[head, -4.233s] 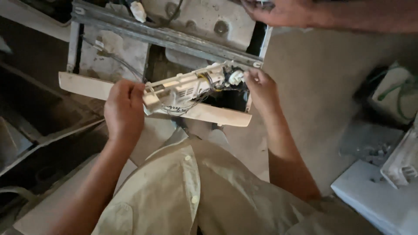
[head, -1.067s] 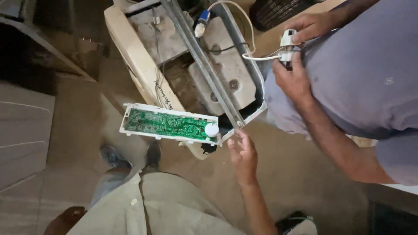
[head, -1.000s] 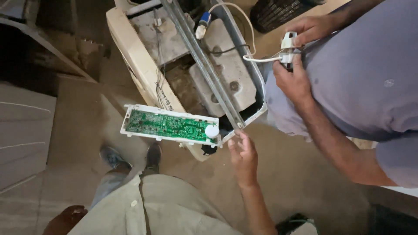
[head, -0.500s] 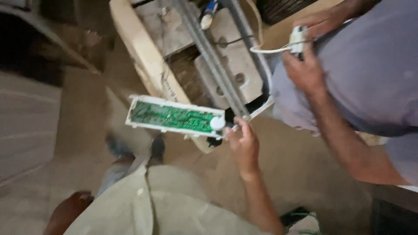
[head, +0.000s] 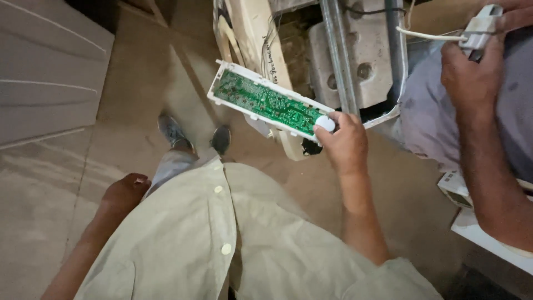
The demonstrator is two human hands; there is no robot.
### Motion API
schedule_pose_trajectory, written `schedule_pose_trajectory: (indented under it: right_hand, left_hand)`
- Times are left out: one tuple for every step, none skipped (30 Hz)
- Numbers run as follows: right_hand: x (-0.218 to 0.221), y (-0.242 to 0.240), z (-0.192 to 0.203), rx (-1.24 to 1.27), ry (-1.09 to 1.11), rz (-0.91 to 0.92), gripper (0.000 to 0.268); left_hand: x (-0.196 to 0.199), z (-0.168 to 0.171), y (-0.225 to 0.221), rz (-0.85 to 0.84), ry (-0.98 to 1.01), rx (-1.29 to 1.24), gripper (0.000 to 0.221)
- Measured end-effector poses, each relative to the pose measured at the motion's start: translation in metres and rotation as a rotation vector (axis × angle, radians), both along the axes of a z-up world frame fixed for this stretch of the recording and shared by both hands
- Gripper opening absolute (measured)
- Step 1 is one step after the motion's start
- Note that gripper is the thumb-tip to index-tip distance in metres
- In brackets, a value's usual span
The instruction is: Dismantling a washing machine control panel to inspect and disconnect the circuit board and wiring.
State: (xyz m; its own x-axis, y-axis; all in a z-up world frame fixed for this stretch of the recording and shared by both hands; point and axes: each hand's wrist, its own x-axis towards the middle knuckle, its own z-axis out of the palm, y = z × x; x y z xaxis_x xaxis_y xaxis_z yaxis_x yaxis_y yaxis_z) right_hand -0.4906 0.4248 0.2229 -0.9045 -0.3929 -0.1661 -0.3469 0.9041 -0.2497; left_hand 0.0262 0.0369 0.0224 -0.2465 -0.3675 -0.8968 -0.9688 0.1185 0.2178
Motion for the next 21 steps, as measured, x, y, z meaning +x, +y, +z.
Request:
schedule_pose_trajectory:
  right_hand:
    - [-0.001, 0.002, -0.001, 0.003, -0.003, 0.003, 0.061]
    - [-0.003, 0.003, -0.002, -0.012, -0.008, 0.010, 0.061]
    - [-0.005, 0.005, -0.003, -0.030, -0.009, 0.015, 0.061]
    - [-0.003, -0.003, 0.008, -0.029, -0.010, 0.017, 0.061]
    - [0.000, -0.010, 0.019, -0.019, -0.062, 0.008, 0.057]
    - [0.002, -0.017, 0.029, -0.008, -0.114, -0.001, 0.054]
    - [0.002, -0.019, 0.031, -0.008, -0.115, -0.001, 0.054]
    - [0.003, -0.020, 0.033, -0.025, -0.128, 0.007, 0.057]
    - [0.003, -0.022, 0.036, -0.043, -0.139, 0.015, 0.061]
    - [0.004, -0.022, 0.040, -0.042, -0.140, 0.014, 0.061]
    - [0.004, -0.023, 0.044, -0.034, -0.158, -0.008, 0.061]
    - [0.004, -0.023, 0.048, -0.027, -0.175, -0.030, 0.060]
    - [0.006, -0.025, 0.055, -0.026, -0.174, -0.032, 0.060]
    - [0.008, -0.026, 0.063, -0.053, -0.201, -0.072, 0.058]
    - [0.010, -0.028, 0.070, -0.081, -0.228, -0.112, 0.056]
    - [0.005, -0.019, 0.065, -0.081, -0.229, -0.114, 0.056]
    - [0.000, -0.010, 0.059, -0.116, -0.188, -0.077, 0.054]
    - [-0.006, -0.002, 0.053, -0.151, -0.148, -0.040, 0.053]
    - [-0.005, -0.002, 0.056, -0.155, -0.150, -0.041, 0.053]
    - [-0.005, -0.001, 0.060, -0.169, -0.129, -0.020, 0.050]
    - [-0.004, 0.000, 0.064, -0.180, -0.110, 0.001, 0.048]
  left_hand:
    - [0.002, 0.002, 0.002, 0.003, -0.003, 0.003, 0.064]
    - [0.004, 0.005, 0.004, -0.005, 0.003, 0.000, 0.061]
    - [0.003, 0.007, 0.005, -0.015, 0.012, -0.006, 0.059]
    - [-0.007, 0.029, 0.006, -0.013, 0.011, -0.005, 0.059]
    - [-0.019, 0.050, 0.006, 0.037, 0.011, 0.023, 0.059]
    - [-0.031, 0.071, 0.007, 0.086, 0.010, 0.051, 0.060]
    - [-0.027, 0.063, 0.007, 0.086, 0.008, 0.051, 0.060]
    - [-0.024, 0.055, 0.007, 0.060, 0.007, 0.035, 0.061]
    - [-0.020, 0.047, 0.006, 0.034, 0.006, 0.018, 0.062]
    - [-0.018, 0.047, 0.007, 0.033, 0.005, 0.019, 0.062]
    - [-0.017, 0.047, 0.007, 0.037, 0.013, 0.012, 0.061]
    - [-0.016, 0.047, 0.007, 0.042, 0.021, 0.006, 0.061]
    - [-0.016, 0.046, 0.006, 0.040, 0.021, 0.006, 0.061]
    - [-0.016, 0.045, 0.006, 0.039, 0.021, -0.001, 0.061]
    - [-0.016, 0.045, 0.005, 0.039, 0.020, -0.008, 0.062]
    - [-0.021, 0.050, 0.007, 0.037, 0.019, -0.008, 0.062]
    - [-0.025, 0.055, 0.007, 0.043, 0.040, -0.011, 0.059]
    - [-0.030, 0.060, 0.008, 0.048, 0.061, -0.013, 0.057]
    - [-0.031, 0.059, 0.007, 0.048, 0.059, -0.017, 0.057]
    - [-0.033, 0.058, 0.007, 0.052, 0.077, -0.012, 0.059]
    - [-0.033, 0.057, 0.008, 0.056, 0.093, -0.006, 0.060]
